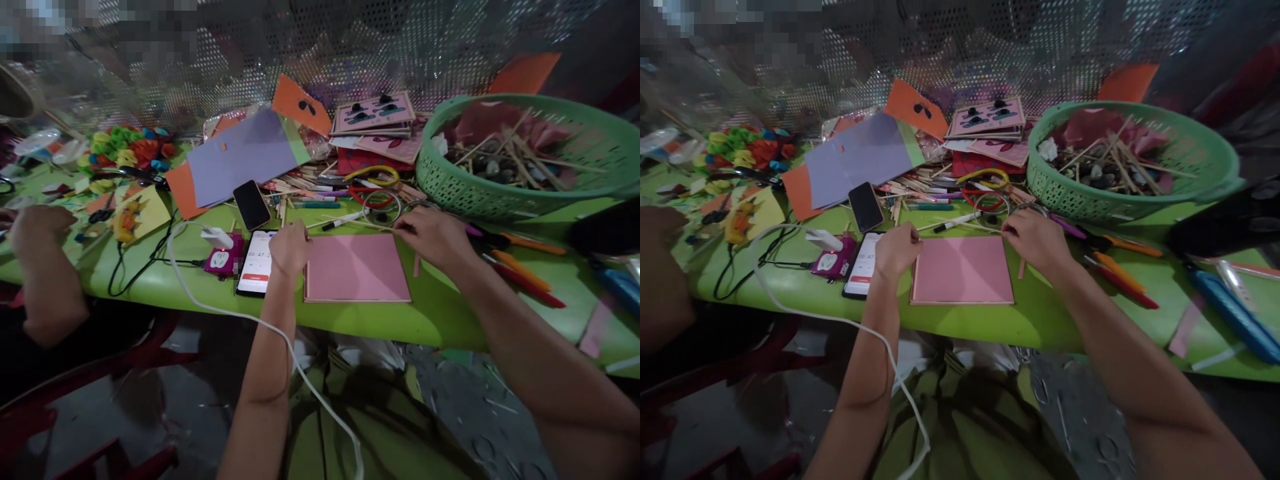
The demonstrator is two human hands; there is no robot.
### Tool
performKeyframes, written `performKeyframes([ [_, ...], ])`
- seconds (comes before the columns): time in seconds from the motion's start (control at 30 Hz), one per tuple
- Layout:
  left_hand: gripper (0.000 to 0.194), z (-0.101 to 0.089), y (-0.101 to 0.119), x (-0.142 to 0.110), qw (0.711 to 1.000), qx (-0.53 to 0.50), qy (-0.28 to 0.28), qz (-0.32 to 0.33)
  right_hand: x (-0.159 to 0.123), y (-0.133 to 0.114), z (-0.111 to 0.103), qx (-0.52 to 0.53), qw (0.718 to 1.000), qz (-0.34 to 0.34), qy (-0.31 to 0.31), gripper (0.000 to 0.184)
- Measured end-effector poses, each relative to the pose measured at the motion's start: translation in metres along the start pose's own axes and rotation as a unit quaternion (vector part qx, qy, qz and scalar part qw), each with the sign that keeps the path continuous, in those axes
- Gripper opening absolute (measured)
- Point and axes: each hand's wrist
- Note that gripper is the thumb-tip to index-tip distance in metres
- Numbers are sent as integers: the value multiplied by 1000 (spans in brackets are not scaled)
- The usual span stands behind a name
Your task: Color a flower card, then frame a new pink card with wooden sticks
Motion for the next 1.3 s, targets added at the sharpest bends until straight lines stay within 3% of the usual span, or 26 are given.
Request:
performKeyframes([
  [0.17,26,3,4,-4,1000,-6,16,-20,-3,-16,-2,-35,999,-4,11,12],
  [0.3,22,4,6,-13,999,-34,19,-27,-6,-30,1,9,993,-91,-72,16],
  [0.4,19,9,4,-29,997,-66,33,-25,-8,-35,2,-6,988,-123,-96,28],
  [0.7,23,40,-20,-75,987,-36,151,46,-11,-33,-2,-31,988,-101,-111,32],
  [0.87,25,41,-21,-78,986,-49,149,46,-10,-35,-2,-13,988,-78,-135,29],
  [1.03,29,38,-19,-80,988,-54,139,39,-13,-34,-5,-12,984,-52,-169,41],
  [1.3,30,34,-28,-107,984,-93,141,48,-15,-36,-11,55,974,-110,-191,44],
])
Point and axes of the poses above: each hand's wrist, its own x-axis towards the middle knuckle, its own z-axis out of the palm, y = z × x, and after that the axes turned 6 degrees about y, right-handed
